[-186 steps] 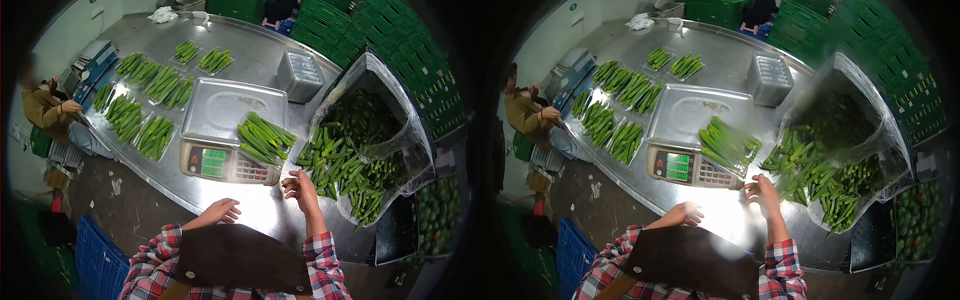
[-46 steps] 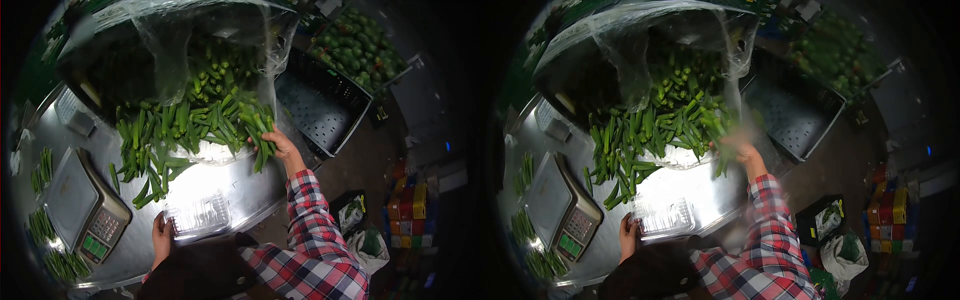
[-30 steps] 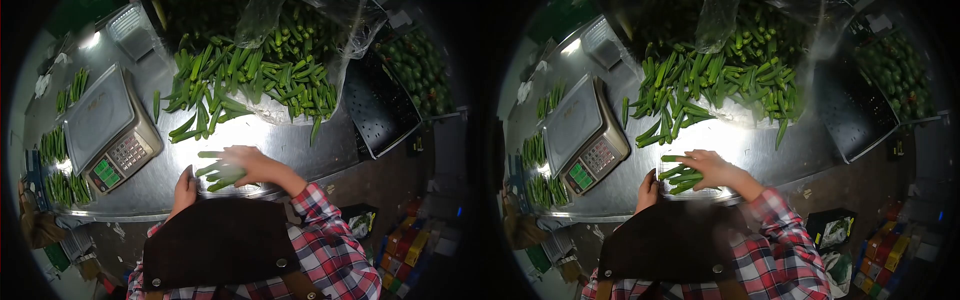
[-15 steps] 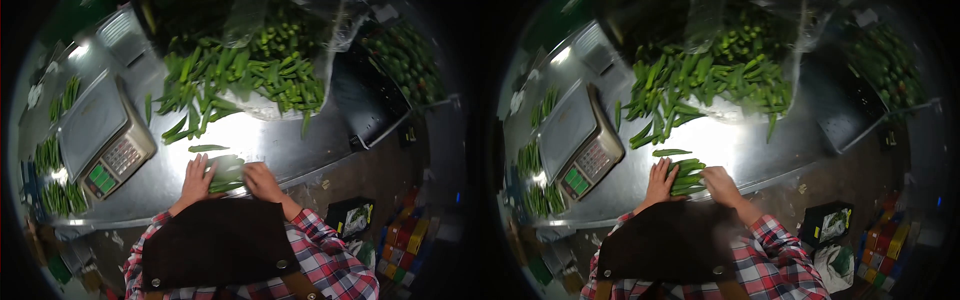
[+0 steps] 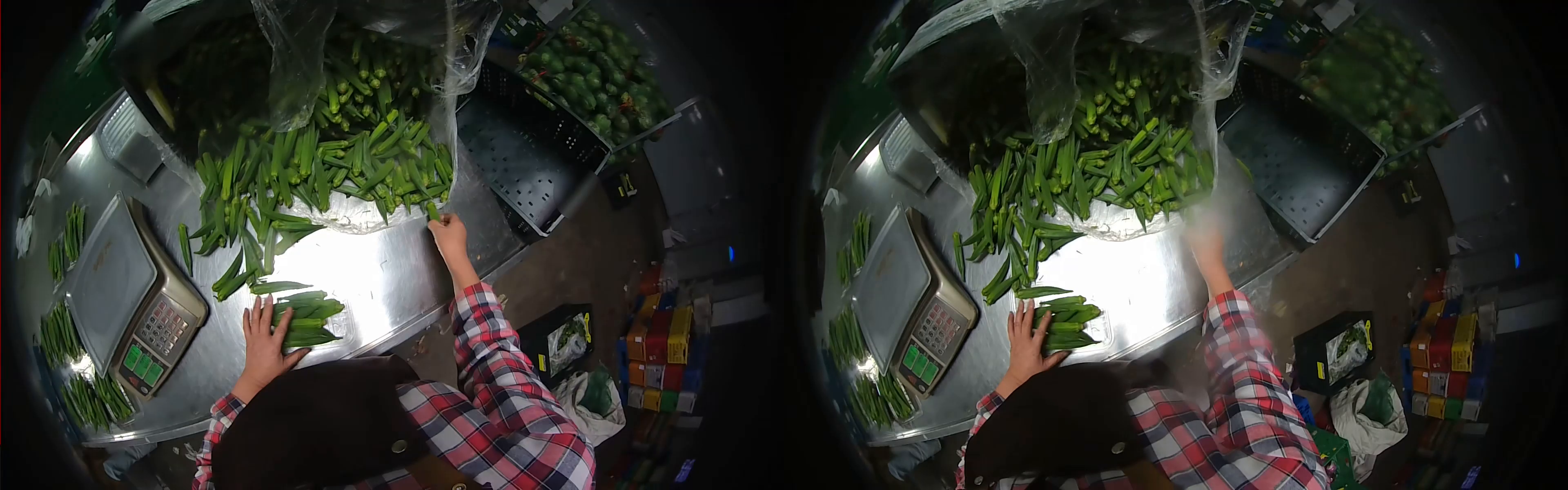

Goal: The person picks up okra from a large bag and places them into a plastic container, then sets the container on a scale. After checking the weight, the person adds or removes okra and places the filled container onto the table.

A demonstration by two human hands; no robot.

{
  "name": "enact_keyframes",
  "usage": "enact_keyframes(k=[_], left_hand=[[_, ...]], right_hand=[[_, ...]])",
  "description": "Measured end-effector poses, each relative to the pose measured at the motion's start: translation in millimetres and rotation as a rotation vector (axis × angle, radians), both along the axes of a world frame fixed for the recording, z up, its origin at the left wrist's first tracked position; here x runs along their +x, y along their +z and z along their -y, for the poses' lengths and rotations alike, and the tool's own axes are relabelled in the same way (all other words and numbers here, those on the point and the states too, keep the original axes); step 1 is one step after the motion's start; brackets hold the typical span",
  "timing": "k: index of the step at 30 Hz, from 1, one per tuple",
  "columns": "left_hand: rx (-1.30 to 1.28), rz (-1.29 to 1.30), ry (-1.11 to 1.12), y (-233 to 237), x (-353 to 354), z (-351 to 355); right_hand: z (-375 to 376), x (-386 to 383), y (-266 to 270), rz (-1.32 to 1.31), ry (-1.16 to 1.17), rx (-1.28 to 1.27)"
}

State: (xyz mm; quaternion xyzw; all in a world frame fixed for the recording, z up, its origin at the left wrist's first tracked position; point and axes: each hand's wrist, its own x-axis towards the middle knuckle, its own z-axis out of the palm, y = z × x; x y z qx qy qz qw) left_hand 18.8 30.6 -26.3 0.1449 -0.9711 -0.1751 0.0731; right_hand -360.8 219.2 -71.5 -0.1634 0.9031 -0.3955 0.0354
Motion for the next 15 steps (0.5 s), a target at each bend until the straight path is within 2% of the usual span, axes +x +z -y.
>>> enact_keyframes(k=[2, 4, 7, 10, 13, 15], left_hand=[[0.033, 0.044, 0.073, -1.7, 0.0, 2.5], [0.038, 0.071, 0.087, -4.1, -4.8, 3.1], [0.034, 0.087, 0.079, -12.6, -4.5, -0.1], [0.032, 0.069, 0.033, -21.1, -0.8, -4.1], [0.043, 0.054, 0.034, -16.4, 4.5, -8.5], [0.070, 0.023, 0.086, -11.2, 7.7, -4.5]], right_hand=[[-1.1, -6.6, -2.8, 0.127, -0.099, -0.298], [7.2, -2.6, 16.8, 0.108, -0.195, -0.529], [45.4, -9.7, 66.3, -0.036, -0.100, -0.377], [75.3, -41.6, 50.1, -0.381, 0.026, 0.122], [87.4, -57.7, 52.7, -0.127, 0.120, 0.450], [84.2, -63.3, 63.1, -0.058, 0.180, 0.463]])
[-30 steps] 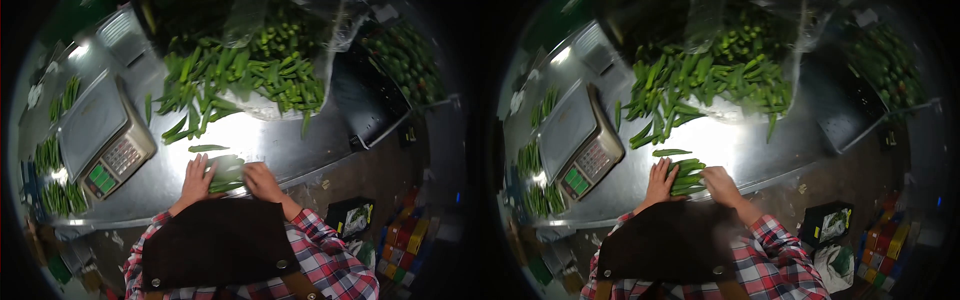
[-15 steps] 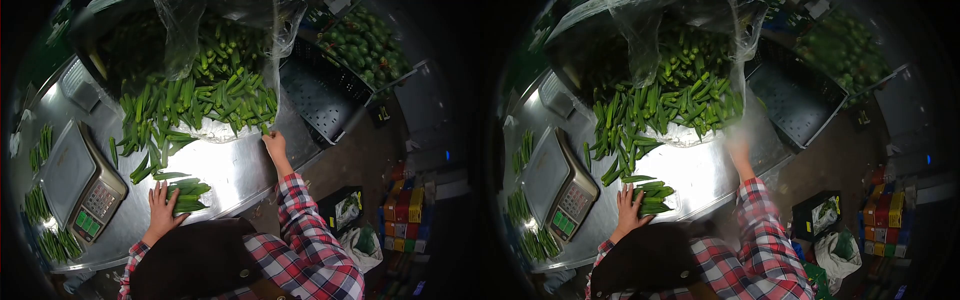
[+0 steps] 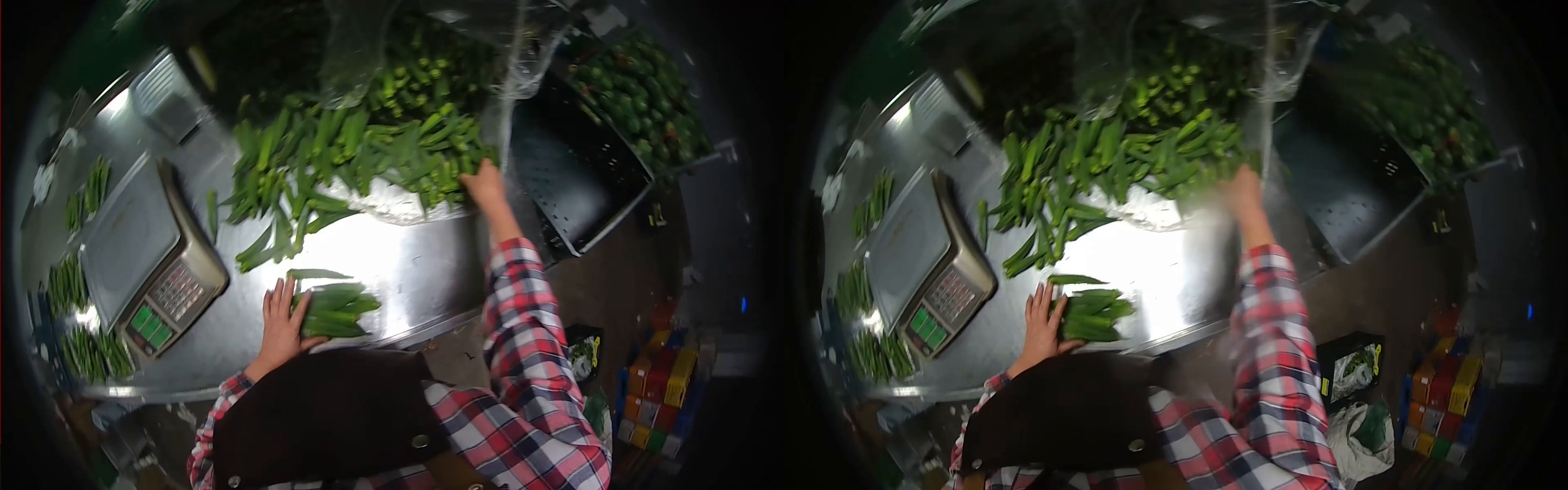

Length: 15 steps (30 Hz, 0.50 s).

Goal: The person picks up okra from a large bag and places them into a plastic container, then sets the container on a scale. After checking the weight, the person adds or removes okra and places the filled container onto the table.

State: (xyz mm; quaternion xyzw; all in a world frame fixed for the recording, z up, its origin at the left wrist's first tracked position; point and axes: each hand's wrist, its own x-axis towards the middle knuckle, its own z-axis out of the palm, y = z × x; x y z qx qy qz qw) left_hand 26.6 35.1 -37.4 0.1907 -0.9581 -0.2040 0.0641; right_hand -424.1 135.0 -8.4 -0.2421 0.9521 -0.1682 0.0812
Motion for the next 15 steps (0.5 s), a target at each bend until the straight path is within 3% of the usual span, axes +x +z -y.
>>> enact_keyframes(k=[4, 10, 12, 15], left_hand=[[0.072, 0.012, 0.054, -0.5, 1.6, 6.2], [0.178, -0.081, 0.104, -1.8, 2.7, 7.5], [0.247, -0.154, 0.132, -3.9, 2.3, 8.4], [0.352, -0.250, 0.177, -8.9, 1.5, 7.1]], right_hand=[[-34.7, 12.1, 6.5, -0.078, 0.083, -0.116], [-63.1, 105.3, 42.8, 0.358, 0.126, -0.557], [-60.3, 141.9, 39.4, 0.357, 0.309, -0.530], [-39.4, 199.3, 30.1, 0.565, 0.508, -0.504]])
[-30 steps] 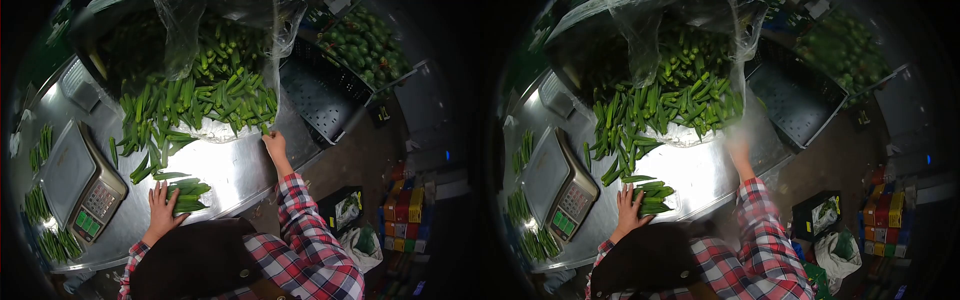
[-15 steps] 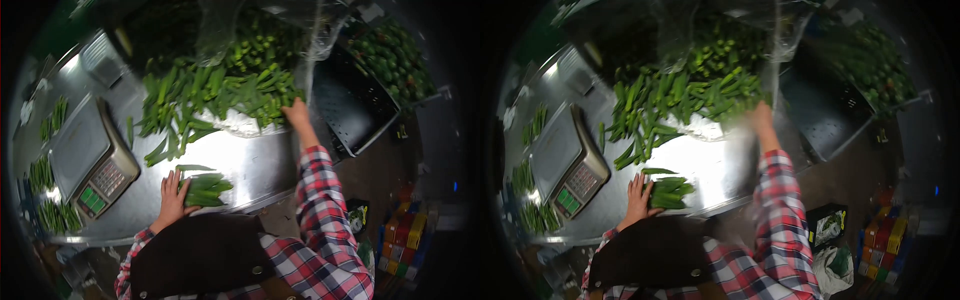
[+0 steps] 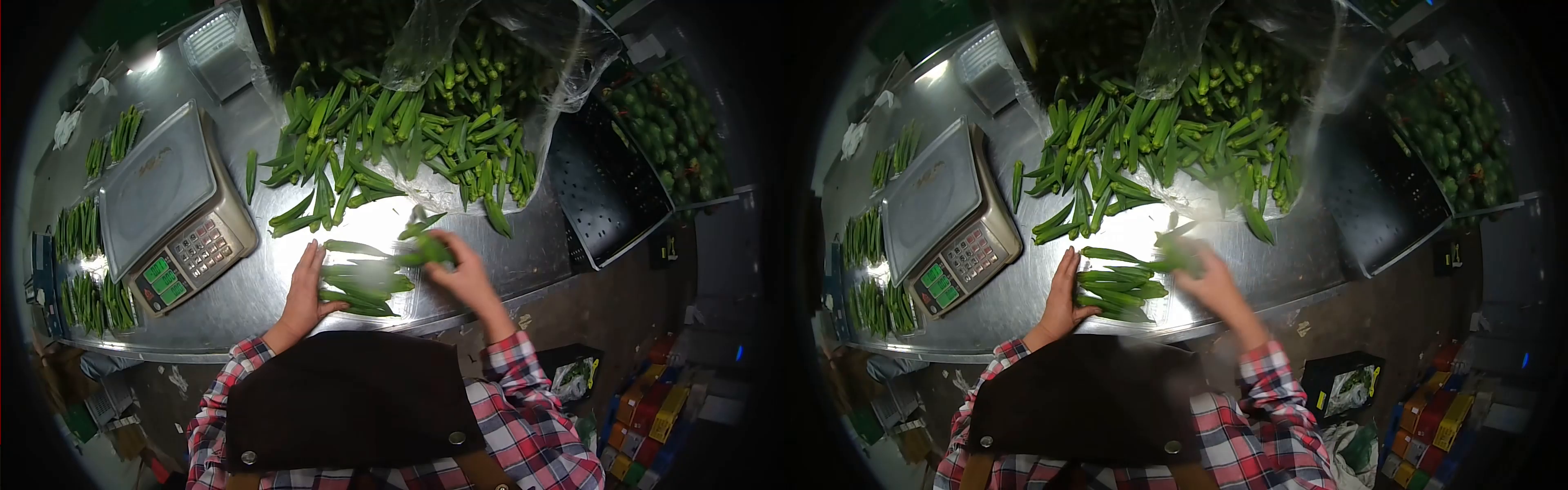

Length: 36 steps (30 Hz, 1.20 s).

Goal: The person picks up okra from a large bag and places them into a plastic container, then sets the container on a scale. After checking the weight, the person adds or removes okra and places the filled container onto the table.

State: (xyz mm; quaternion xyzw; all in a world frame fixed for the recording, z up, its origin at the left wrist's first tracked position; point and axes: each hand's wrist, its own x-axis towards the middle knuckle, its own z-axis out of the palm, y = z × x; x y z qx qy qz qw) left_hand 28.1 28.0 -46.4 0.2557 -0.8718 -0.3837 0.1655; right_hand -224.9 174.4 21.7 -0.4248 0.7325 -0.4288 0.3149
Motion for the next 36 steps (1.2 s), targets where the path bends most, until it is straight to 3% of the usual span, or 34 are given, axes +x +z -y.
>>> enact_keyframes(k=[4, 10, 13, 17, 22, 27, 29, 32, 35, 36], left_hand=[[0.037, -0.029, 0.028, 2.2, 1.0, -0.6], [-0.219, 0.114, -0.065, 11.8, -2.0, -1.6], [-0.226, 0.157, -0.093, 7.6, -11.1, -6.6], [-0.164, 0.102, -0.062, 4.7, -10.9, -7.2], [-0.139, 0.069, -0.075, 4.9, -10.7, -6.6], [-0.073, -0.004, 0.090, 6.5, -0.4, -6.4], [0.009, -0.023, 0.207, -4.8, 8.9, -8.1], [0.128, 0.024, 0.265, 3.2, 10.5, -10.2], [0.252, 0.007, 0.273, 1.1, 15.0, -6.1], [0.275, -0.016, 0.276, 1.6, 16.3, -2.3]], right_hand=[[21.8, 32.3, -23.0, -0.203, 0.436, -0.070], [1.9, 9.9, -27.7, -0.335, 0.139, -0.119], [-17.9, 13.9, -21.7, -0.222, 0.063, 0.111], [-28.5, 46.1, -25.1, -0.423, 0.132, 0.007], [-3.6, 78.6, -36.5, -0.484, 0.186, -0.112], [-12.5, 56.7, -35.1, -0.299, -0.251, 0.091], [-29.0, 39.0, -51.2, -0.263, -0.255, 0.243], [-35.4, 39.6, -55.1, 0.063, -0.034, 0.404], [-30.5, 58.3, -60.8, 0.032, -0.113, 0.280], [-25.6, 62.0, -65.4, 0.412, -0.191, 0.129]])
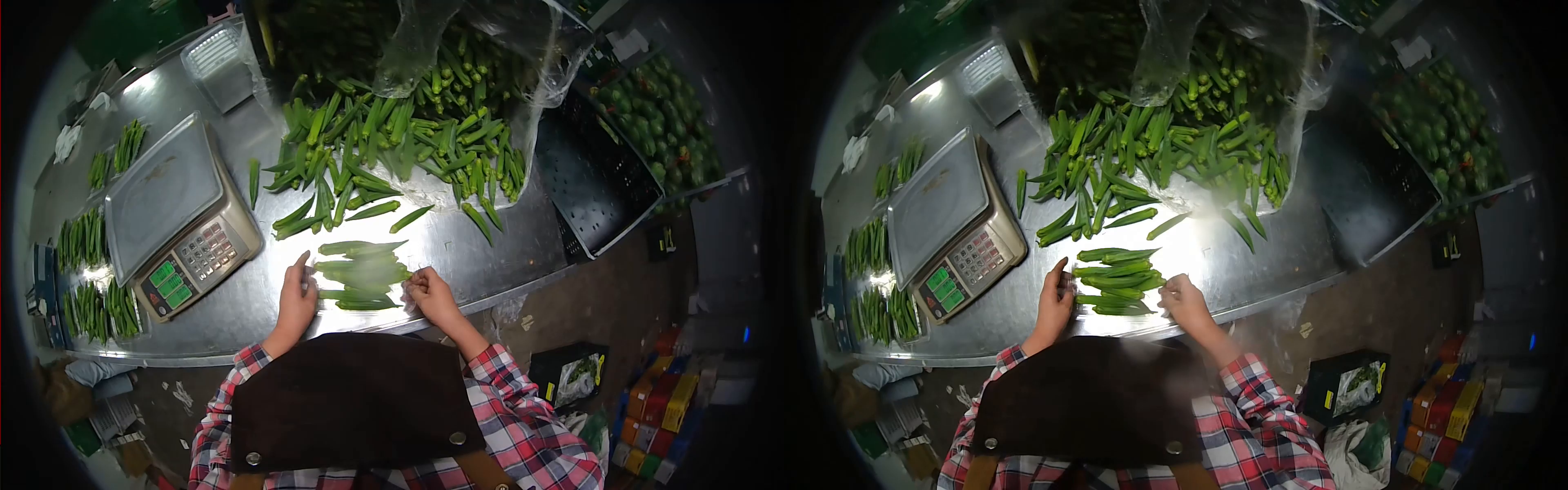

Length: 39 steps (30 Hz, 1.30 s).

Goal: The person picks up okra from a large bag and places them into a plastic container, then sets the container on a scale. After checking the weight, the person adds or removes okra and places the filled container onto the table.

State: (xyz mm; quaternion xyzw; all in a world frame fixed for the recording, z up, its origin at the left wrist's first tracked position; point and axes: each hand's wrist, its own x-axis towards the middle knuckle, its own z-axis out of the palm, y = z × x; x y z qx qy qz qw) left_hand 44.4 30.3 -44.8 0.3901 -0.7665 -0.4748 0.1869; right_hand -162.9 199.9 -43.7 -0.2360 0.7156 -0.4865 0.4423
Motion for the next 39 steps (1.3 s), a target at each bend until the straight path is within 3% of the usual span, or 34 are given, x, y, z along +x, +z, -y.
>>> enact_keyframes(k=[5, 9, 13, 20, 29, 31, 33, 35, 39], left_hand=[[0.348, -0.382, 0.192, 52.4, 22.1, 6.0], [0.229, -0.693, 0.444, 78.8, 55.5, 22.6], [0.265, -0.726, 0.726, 68.2, 100.5, 28.0], [0.491, -0.641, 0.712, 29.0, 155.2, 4.7], [0.707, -0.500, 0.605, 7.8, 163.5, 3.1], [0.716, -0.470, 0.526, 0.8, 162.9, 0.5], [0.701, -0.467, 0.475, 0.9, 162.2, 0.6], [0.699, -0.454, 0.464, 5.6, 163.9, 2.3], [0.706, -0.446, 0.459, 2.8, 164.7, 4.3]], right_hand=[[36.1, -8.7, 43.3, 0.268, -0.014, -0.187], [108.6, 11.0, 85.0, 0.314, 0.075, -0.269], [194.6, 50.2, 100.1, 0.258, 0.160, -0.332], [283.9, 115.3, 75.5, 0.157, 0.311, -0.233], [229.8, 68.1, 46.3, -0.021, 0.116, -0.145], [205.7, 43.3, 33.5, -0.230, 0.175, -0.103], [180.1, 7.5, -4.4, -0.740, 0.195, -0.317], [154.9, -3.0, 10.0, -0.591, 0.099, -0.130], [118.7, -50.2, -8.7, -0.718, -0.016, -0.070]])
